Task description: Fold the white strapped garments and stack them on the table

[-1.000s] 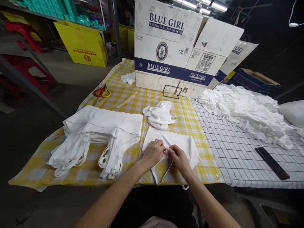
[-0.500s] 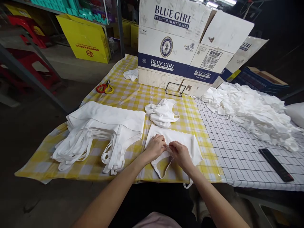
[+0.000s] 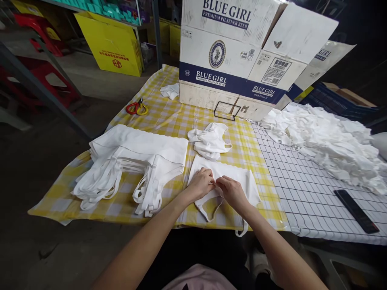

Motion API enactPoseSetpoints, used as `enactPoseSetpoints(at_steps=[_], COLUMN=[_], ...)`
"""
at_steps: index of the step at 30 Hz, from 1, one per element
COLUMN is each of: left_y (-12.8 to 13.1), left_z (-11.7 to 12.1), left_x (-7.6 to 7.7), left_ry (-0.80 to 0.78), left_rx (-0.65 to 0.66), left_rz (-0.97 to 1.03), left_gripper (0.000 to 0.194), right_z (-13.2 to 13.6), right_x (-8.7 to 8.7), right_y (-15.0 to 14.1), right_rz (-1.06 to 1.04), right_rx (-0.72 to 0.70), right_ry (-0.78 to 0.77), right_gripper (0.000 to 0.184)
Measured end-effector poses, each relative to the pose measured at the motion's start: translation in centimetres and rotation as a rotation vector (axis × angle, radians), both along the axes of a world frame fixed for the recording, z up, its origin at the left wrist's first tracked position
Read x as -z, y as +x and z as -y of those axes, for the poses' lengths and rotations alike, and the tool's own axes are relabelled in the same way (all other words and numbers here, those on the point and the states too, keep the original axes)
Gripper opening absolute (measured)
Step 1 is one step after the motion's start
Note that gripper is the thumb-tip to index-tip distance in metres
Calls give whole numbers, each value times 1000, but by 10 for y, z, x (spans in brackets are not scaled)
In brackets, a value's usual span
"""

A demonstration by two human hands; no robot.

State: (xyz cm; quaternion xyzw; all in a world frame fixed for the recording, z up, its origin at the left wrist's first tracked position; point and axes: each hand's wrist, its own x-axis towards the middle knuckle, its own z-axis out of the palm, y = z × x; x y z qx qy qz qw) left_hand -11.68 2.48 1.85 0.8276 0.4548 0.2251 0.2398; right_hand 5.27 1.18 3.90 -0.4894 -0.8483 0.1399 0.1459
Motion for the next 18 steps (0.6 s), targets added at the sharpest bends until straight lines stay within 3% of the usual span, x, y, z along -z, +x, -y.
enactPoseSetpoints(at_steps=[4,18], left_y=[0,1], left_z=[-1,2], left_x=[0,-3], left_ry=[3,-13], left_rx=[3,-11], left_rz=[7,79], left_gripper=[10,13], right_z=[-4,-11], right_x=[-2,-15], right_y=[0,5], right_rz=[70,203], right_rx=[-24,-76], right_ry=[26,-98], right_gripper=[19,20])
